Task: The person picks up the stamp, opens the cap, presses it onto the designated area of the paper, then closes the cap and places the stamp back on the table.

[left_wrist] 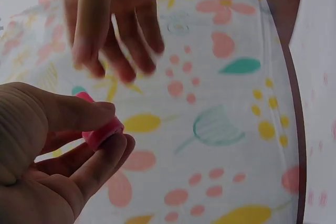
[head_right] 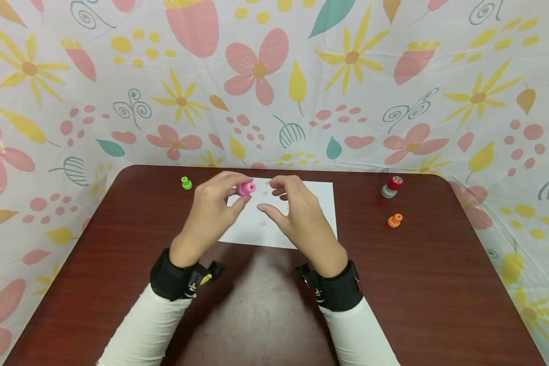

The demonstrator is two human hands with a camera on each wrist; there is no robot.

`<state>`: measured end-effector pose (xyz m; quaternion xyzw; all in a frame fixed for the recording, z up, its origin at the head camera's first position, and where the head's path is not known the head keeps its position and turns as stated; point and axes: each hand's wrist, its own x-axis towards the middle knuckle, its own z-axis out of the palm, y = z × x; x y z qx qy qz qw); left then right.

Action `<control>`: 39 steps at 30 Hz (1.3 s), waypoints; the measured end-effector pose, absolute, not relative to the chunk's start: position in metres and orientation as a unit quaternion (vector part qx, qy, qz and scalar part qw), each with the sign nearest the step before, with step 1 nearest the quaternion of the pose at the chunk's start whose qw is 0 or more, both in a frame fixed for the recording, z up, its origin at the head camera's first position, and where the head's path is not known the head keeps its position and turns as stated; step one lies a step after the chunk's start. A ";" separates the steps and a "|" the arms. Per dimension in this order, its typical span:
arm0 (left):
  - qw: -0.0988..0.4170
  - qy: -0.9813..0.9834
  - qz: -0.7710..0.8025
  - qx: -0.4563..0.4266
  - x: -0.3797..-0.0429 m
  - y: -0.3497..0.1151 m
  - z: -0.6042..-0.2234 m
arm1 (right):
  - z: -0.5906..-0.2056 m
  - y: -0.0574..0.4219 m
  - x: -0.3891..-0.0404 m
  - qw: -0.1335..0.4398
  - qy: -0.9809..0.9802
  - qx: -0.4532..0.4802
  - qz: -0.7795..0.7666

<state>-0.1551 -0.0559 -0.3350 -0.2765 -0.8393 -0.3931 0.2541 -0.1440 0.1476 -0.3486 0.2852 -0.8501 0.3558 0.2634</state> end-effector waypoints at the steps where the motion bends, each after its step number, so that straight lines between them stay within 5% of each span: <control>1: 0.254 -0.841 -0.392 -0.273 -0.159 -0.061 -0.334 | -0.348 0.149 -0.144 0.263 -0.856 0.282 0.345; 21: 0.066 -0.915 -0.379 -0.121 -0.255 -0.127 -0.377 | -0.352 0.164 -0.142 0.218 -0.882 0.279 0.312; 39: 0.023 -0.954 -0.295 -0.052 -0.295 -0.121 -0.439 | -0.353 0.184 -0.137 0.183 -0.900 0.257 0.302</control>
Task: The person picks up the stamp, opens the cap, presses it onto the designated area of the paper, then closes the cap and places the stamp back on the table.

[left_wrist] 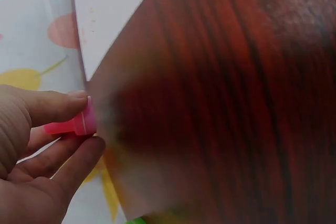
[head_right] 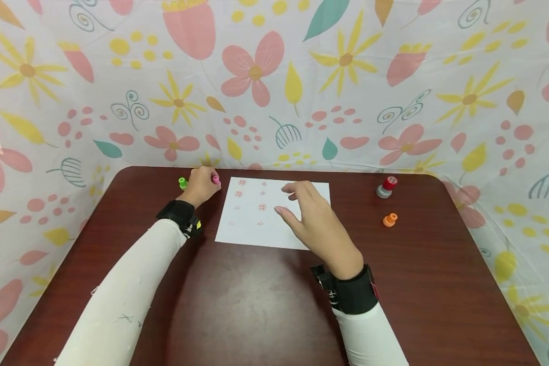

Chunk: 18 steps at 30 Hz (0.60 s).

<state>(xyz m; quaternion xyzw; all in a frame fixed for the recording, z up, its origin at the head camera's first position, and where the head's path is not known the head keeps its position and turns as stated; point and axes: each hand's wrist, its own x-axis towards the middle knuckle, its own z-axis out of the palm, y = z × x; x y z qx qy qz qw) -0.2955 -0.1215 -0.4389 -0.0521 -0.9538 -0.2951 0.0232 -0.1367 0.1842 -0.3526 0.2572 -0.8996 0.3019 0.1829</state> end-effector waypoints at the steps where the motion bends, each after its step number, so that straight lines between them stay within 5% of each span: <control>1: 0.024 -0.954 -0.295 -0.050 -0.296 -0.123 -0.441 | -0.353 0.184 -0.137 0.182 -0.900 0.257 0.302; 18: -0.005 -0.967 -0.244 -0.080 -0.293 -0.124 -0.444 | -0.361 0.193 -0.145 0.178 -0.912 0.264 0.257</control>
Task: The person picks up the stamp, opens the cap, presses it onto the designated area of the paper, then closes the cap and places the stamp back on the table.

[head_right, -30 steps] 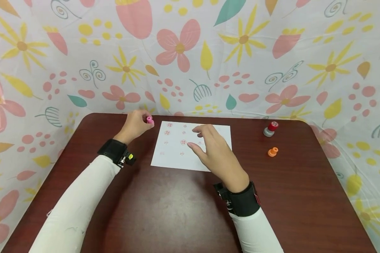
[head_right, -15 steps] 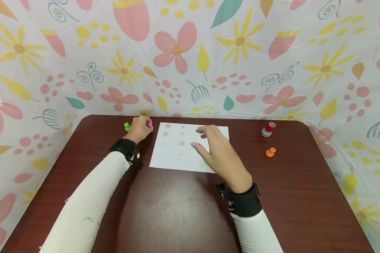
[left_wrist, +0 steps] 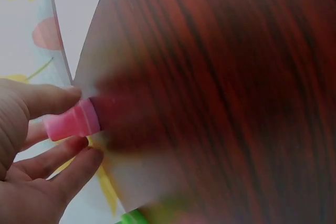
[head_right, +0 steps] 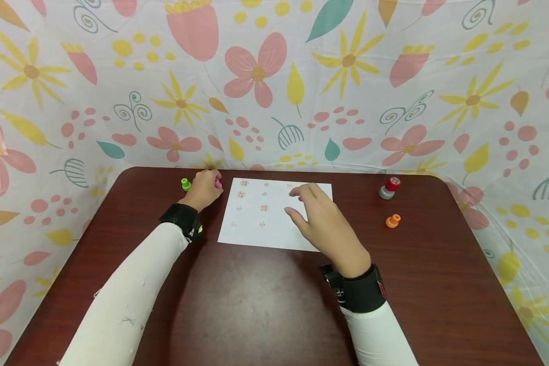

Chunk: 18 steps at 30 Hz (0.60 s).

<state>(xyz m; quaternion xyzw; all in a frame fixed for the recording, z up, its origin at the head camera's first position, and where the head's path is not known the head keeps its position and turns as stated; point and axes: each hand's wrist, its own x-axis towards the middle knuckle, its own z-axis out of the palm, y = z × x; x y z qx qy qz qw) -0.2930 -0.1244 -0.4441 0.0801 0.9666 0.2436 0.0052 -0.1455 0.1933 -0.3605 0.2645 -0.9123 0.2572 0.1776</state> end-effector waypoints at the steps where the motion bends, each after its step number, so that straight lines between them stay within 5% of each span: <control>1: 0.000 0.968 0.235 0.085 -0.292 -0.125 -0.443 | -0.361 0.197 -0.148 0.179 -0.913 0.267 0.251; 18: -0.076 0.965 0.114 0.225 -0.249 -0.127 -0.417 | -0.381 0.290 -0.180 0.154 -0.946 0.270 0.095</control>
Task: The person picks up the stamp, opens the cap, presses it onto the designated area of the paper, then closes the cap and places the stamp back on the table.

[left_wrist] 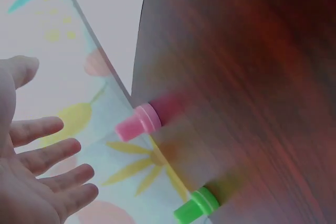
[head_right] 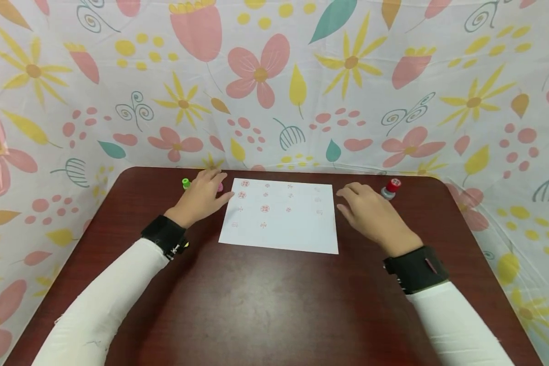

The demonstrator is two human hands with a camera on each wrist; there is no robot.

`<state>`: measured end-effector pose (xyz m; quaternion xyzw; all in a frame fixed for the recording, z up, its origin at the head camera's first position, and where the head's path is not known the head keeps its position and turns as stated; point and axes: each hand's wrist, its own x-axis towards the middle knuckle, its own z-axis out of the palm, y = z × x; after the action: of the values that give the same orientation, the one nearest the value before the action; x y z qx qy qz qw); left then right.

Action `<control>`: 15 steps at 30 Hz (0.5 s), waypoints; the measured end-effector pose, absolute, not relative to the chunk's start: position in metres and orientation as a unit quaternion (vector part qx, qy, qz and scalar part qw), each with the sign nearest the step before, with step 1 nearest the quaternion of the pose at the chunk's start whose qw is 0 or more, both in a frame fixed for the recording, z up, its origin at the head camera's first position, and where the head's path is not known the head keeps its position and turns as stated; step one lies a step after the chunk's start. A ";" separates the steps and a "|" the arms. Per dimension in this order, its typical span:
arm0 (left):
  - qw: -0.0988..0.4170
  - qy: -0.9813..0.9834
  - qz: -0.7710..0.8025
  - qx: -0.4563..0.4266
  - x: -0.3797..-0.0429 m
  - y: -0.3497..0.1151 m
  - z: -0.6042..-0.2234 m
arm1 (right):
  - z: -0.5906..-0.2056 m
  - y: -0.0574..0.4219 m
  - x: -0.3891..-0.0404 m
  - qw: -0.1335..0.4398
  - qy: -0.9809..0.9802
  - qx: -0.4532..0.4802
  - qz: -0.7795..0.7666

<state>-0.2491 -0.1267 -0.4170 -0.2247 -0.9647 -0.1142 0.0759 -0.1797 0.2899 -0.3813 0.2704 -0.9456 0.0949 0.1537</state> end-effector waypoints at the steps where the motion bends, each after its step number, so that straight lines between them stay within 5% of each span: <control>1: 0.079 -0.964 -0.103 -0.233 -0.246 -0.126 -0.418 | -0.382 0.296 -0.180 0.154 -0.947 0.271 0.082; 9: 0.102 -0.950 -0.077 -0.284 -0.219 -0.120 -0.419 | -0.389 0.342 -0.191 0.127 -0.954 0.269 0.040; 15: 0.103 -0.945 -0.073 -0.303 -0.199 -0.113 -0.425 | -0.394 0.365 -0.195 0.028 -0.977 0.207 0.031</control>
<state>-0.1986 -0.1129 -0.4248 -0.3032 -0.9445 -0.0734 0.1028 -0.1953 0.3648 -0.3938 0.2070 -0.9774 0.0309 0.0284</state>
